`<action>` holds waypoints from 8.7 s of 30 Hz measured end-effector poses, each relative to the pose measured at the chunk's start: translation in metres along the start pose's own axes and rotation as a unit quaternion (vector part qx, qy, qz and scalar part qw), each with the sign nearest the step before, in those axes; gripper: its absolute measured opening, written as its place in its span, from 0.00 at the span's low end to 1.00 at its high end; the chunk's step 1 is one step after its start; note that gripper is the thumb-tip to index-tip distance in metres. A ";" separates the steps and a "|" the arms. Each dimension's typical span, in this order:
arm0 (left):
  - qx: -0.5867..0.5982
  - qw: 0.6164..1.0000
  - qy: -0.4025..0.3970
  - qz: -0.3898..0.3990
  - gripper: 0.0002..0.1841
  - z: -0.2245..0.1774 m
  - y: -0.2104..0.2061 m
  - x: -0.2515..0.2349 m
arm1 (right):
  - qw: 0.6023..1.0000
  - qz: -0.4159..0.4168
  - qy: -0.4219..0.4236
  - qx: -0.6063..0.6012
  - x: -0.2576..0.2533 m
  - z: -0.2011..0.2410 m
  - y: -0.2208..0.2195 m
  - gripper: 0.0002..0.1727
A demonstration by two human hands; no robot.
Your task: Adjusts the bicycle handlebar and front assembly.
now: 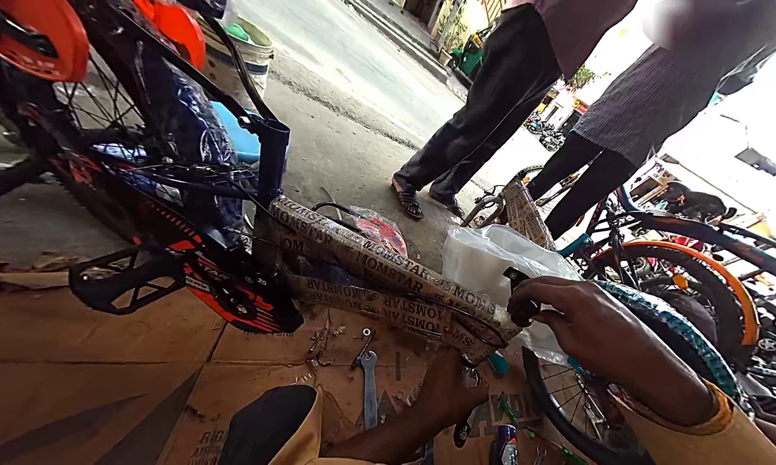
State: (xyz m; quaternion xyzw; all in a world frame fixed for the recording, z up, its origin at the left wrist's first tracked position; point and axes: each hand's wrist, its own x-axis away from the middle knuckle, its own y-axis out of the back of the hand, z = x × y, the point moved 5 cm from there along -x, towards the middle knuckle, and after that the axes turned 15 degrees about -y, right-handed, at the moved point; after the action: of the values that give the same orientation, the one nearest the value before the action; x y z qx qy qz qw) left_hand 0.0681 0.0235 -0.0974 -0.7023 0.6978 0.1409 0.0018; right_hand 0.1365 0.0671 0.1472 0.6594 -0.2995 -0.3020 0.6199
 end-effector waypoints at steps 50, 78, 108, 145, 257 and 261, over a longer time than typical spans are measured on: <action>0.032 0.999 -0.005 -0.025 0.42 0.007 -0.004 0.002 | 0.988 0.072 -0.109 0.083 -0.012 0.007 -0.007 0.11; 0.011 1.000 0.000 -0.028 0.45 0.003 -0.006 0.004 | 0.982 0.074 -0.139 0.107 -0.001 0.000 -0.003 0.15; 0.014 0.999 -0.021 -0.037 0.44 0.005 -0.006 0.003 | 0.996 0.032 -0.086 0.019 -0.006 -0.006 -0.001 0.09; 0.031 0.998 -0.020 -0.046 0.46 0.008 -0.006 0.005 | 0.774 -0.349 -0.226 -0.477 0.036 -0.007 -0.087 0.42; -0.020 0.998 -0.016 -0.050 0.44 0.013 -0.001 0.003 | 0.855 -0.312 -0.311 -0.274 0.027 0.000 -0.054 0.39; -0.025 0.998 -0.017 -0.048 0.44 0.012 -0.002 0.002 | 0.866 -0.254 -0.284 -0.323 0.026 -0.004 -0.053 0.32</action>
State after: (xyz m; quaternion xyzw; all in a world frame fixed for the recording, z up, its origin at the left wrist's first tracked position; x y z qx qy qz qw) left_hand 0.0673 0.0244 -0.1095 -0.7323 0.6594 0.1700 0.0034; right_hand 0.1574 0.0521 0.0939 0.3610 -0.1706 -0.7034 0.5881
